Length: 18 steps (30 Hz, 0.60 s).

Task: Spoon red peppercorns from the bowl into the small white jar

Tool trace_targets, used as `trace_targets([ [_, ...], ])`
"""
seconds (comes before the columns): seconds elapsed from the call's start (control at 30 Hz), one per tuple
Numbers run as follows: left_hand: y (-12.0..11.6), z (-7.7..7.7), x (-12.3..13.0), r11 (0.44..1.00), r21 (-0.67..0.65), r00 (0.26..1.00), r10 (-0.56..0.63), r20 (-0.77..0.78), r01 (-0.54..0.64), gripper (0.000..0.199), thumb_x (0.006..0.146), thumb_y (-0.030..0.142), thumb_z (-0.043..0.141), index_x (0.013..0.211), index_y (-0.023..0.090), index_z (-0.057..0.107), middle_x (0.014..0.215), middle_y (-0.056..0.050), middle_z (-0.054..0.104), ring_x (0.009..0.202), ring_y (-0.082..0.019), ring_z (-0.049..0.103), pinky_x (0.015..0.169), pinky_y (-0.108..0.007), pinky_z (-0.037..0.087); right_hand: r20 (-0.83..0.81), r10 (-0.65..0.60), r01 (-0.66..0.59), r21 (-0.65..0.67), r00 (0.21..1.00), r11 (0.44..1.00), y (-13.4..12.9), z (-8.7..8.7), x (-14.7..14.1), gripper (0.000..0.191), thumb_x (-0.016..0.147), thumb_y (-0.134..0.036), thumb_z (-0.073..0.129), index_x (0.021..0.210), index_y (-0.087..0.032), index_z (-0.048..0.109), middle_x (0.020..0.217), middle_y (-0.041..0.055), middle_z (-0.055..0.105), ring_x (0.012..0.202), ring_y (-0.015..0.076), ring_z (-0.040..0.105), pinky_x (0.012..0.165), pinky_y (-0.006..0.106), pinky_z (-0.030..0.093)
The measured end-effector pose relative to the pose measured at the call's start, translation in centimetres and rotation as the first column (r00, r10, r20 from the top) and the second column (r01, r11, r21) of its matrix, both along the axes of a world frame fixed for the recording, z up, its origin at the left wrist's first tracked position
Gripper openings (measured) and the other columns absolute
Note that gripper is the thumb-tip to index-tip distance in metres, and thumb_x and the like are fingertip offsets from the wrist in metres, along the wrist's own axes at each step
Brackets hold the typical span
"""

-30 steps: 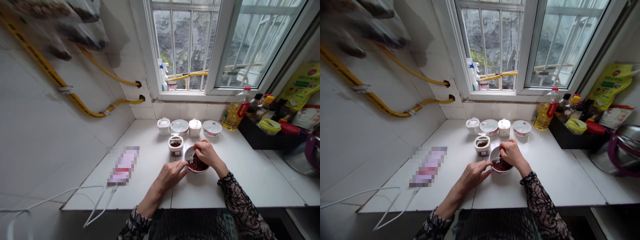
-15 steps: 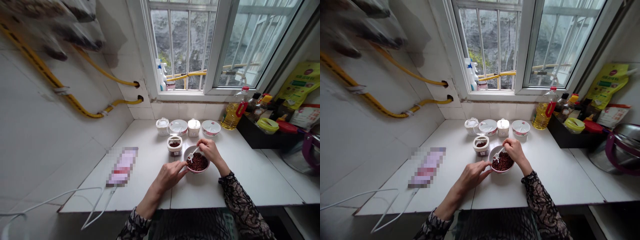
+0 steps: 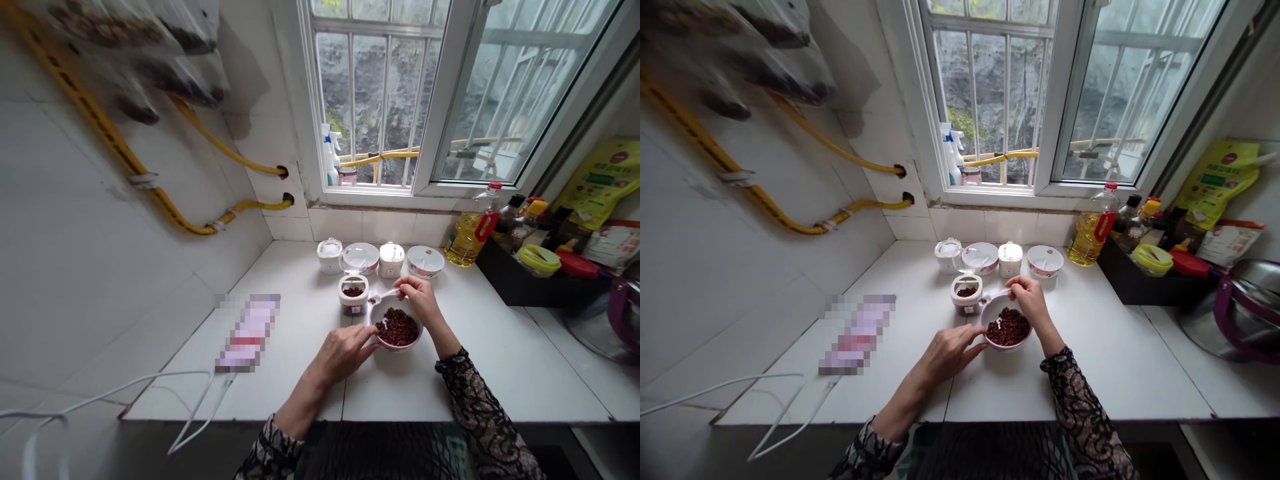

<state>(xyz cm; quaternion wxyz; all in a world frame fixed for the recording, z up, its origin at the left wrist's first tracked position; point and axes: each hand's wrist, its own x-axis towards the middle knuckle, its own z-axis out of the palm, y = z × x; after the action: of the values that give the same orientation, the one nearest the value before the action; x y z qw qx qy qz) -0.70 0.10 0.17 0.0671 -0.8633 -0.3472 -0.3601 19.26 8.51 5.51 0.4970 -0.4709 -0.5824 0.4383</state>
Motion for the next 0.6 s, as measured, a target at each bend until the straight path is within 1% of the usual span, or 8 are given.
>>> trace_targets([
  [0.1,0.0,0.2,0.1,1.0,0.026,1.0,0.012,0.012,-0.012,0.026,0.106,0.036,0.04,0.104,0.017,0.059,0.072,-0.001,0.067,0.06,-0.014,0.066,0.051,-0.023,0.048,0.016,-0.052,0.048,0.188,0.999,0.981,-0.3,0.1,-1.2,0.019,0.079,-0.031,0.052,0.081,-0.018,0.065,0.066,0.0025,0.067,0.063,0.0172,0.062,0.064,0.03,0.05],
  [0.17,-0.1,0.2,0.2,0.999,0.039,1.0,0.017,0.015,-0.017,0.028,0.106,0.036,0.039,0.103,0.017,0.059,0.071,-0.001,0.067,0.059,-0.014,0.066,0.051,-0.023,0.047,0.109,-0.087,0.042,0.361,0.99,0.932,-0.7,0.0,-1.9,0.019,0.087,-0.029,0.05,0.09,-0.018,0.066,0.077,0.0055,0.071,0.072,0.0191,0.066,0.069,0.032,0.051],
  [0.27,0.0,0.2,0.2,0.999,0.047,1.0,0.018,0.016,-0.019,0.029,0.106,0.036,0.039,0.103,0.017,0.06,0.071,-0.001,0.066,0.058,-0.015,0.066,0.05,-0.023,0.046,0.366,-0.116,-0.135,0.591,0.923,0.795,-1.1,-0.3,-2.5,0.021,0.092,-0.018,0.046,0.093,-0.02,0.067,0.087,0.0084,0.073,0.082,0.0218,0.067,0.079,0.036,0.05],
  [0.33,0.0,0.1,0.2,0.999,0.048,1.0,0.023,0.016,-0.023,0.029,0.106,0.037,0.039,0.101,0.017,0.06,0.07,-0.001,0.066,0.057,-0.015,0.065,0.049,-0.023,0.046,0.495,-0.137,-0.267,0.657,0.858,0.706,-1.3,-0.3,-2.6,0.025,0.092,-0.011,0.043,0.092,-0.02,0.067,0.087,0.0088,0.074,0.083,0.0227,0.066,0.083,0.038,0.048],
  [0.37,0.0,0.1,0.2,0.999,0.048,1.0,0.026,0.013,-0.026,0.029,0.106,0.037,0.04,0.101,0.017,0.06,0.069,-0.001,0.066,0.057,-0.015,0.065,0.049,-0.023,0.046,0.518,-0.15,-0.292,0.672,0.842,0.681,-1.3,-0.2,-2.5,0.026,0.092,-0.01,0.042,0.093,-0.02,0.067,0.086,0.0086,0.074,0.083,0.0226,0.066,0.083,0.038,0.048],
  [0.43,0.0,0.0,0.2,0.998,0.045,0.999,0.032,0.007,-0.032,0.027,0.105,0.037,0.042,0.101,0.017,0.06,0.068,0.0,0.065,0.056,-0.014,0.064,0.048,-0.023,0.046,0.49,-0.189,-0.249,0.694,0.851,0.675,-1.5,0.0,-2.0,0.024,0.093,-0.011,0.044,0.093,-0.02,0.066,0.085,0.0075,0.074,0.081,0.0219,0.066,0.081,0.036,0.047],
  [0.53,0.0,0.0,0.2,0.999,0.035,1.0,0.029,0.0,-0.029,0.024,0.104,0.035,0.044,0.102,0.017,0.06,0.07,-0.001,0.066,0.058,-0.014,0.065,0.05,-0.023,0.047,0.407,-0.263,-0.107,0.692,0.875,0.714,-1.5,0.4,-0.7,0.018,0.091,-0.014,0.048,0.088,-0.021,0.065,0.08,0.005,0.072,0.079,0.0211,0.065,0.077,0.033,0.047],
  [0.6,0.0,-0.1,0.1,0.999,0.024,1.0,0.021,-0.003,-0.021,0.023,0.104,0.034,0.045,0.104,0.017,0.06,0.072,-0.001,0.067,0.06,-0.014,0.066,0.051,-0.023,0.048,0.421,-0.29,-0.077,0.667,0.86,0.741,-1.4,0.4,0.3,0.017,0.087,-0.013,0.049,0.083,-0.021,0.064,0.078,0.0044,0.072,0.076,0.0208,0.065,0.075,0.032,0.046],
])
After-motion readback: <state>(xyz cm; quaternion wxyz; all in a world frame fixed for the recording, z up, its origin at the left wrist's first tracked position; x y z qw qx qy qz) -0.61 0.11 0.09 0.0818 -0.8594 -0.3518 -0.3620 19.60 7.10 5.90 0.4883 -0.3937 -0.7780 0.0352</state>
